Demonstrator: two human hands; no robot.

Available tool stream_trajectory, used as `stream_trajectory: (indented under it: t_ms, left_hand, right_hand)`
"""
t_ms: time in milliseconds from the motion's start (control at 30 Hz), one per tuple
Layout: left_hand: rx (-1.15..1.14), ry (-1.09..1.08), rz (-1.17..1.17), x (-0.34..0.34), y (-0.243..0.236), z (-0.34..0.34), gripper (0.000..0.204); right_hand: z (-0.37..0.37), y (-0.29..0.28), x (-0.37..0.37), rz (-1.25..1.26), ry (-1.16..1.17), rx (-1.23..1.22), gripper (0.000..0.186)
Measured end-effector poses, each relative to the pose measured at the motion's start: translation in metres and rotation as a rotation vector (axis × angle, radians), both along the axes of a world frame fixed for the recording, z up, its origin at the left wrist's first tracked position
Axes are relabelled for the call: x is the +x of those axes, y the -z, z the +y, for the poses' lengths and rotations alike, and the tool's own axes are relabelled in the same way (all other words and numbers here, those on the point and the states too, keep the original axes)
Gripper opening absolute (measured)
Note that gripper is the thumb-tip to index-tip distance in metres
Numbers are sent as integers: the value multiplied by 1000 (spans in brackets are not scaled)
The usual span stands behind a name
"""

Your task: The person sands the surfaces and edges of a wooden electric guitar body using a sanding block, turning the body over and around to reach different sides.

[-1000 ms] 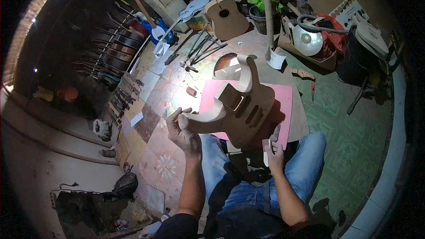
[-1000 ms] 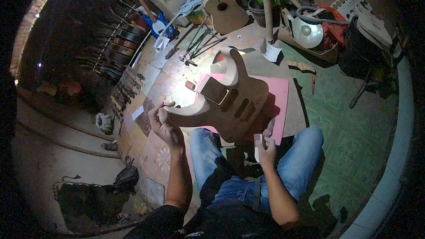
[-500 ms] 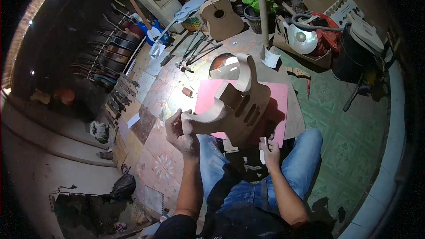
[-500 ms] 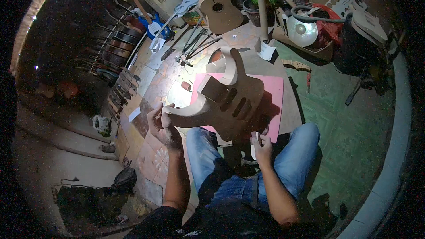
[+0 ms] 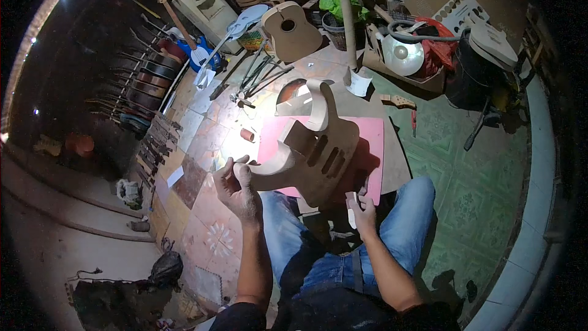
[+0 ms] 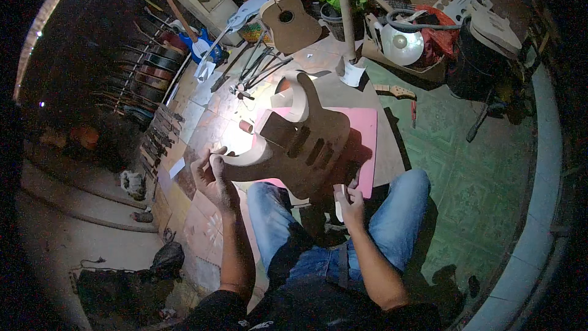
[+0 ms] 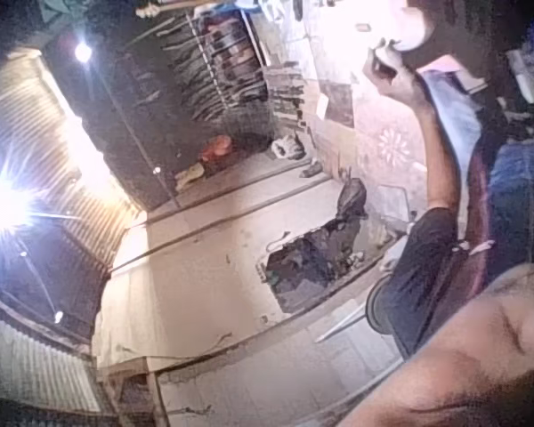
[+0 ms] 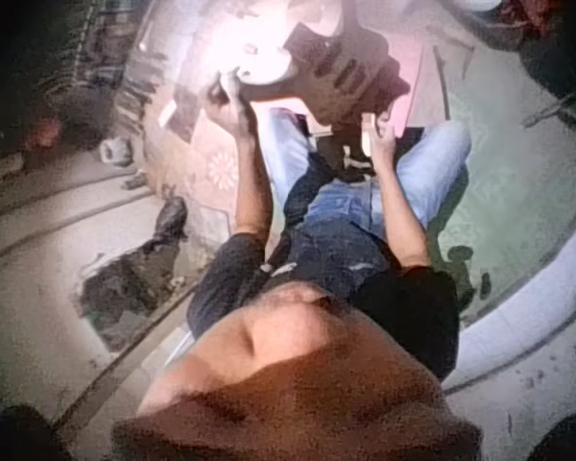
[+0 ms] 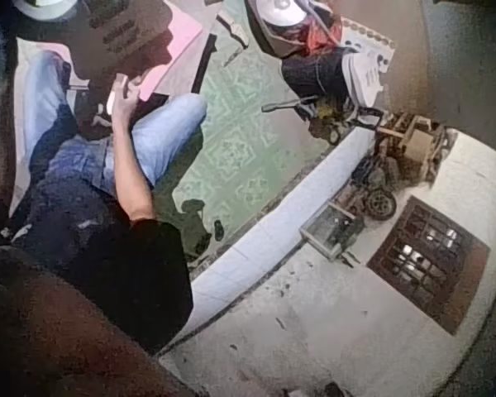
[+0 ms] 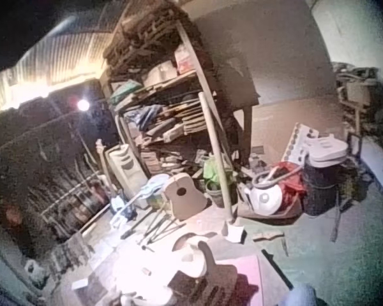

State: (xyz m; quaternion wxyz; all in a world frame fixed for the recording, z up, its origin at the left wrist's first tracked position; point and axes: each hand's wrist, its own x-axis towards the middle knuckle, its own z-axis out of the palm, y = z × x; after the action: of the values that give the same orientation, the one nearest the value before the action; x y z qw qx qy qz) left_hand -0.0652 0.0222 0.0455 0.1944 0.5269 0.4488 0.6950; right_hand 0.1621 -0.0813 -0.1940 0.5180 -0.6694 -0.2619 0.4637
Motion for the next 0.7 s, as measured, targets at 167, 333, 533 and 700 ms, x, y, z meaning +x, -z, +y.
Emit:
stream_trajectory:
  t_ms: [167,333,533,700]
  left_hand:
    - [24,162,-121,6,-3,-4,31]
    - [34,309,-183,13,3,-10,30]
    - [-73,680,-368,38,8,-13,45]
    - [-105,588,-374,58,10,-24,42]
  right_hand:
    - [-1,-13,1,13,-7,-16,41]
    - [2,-73,0,-122,-30,268,39]
    - [8,-240,-21,16,-134,618,50]
    - [8,-310,-35,-699,-257,907,46]
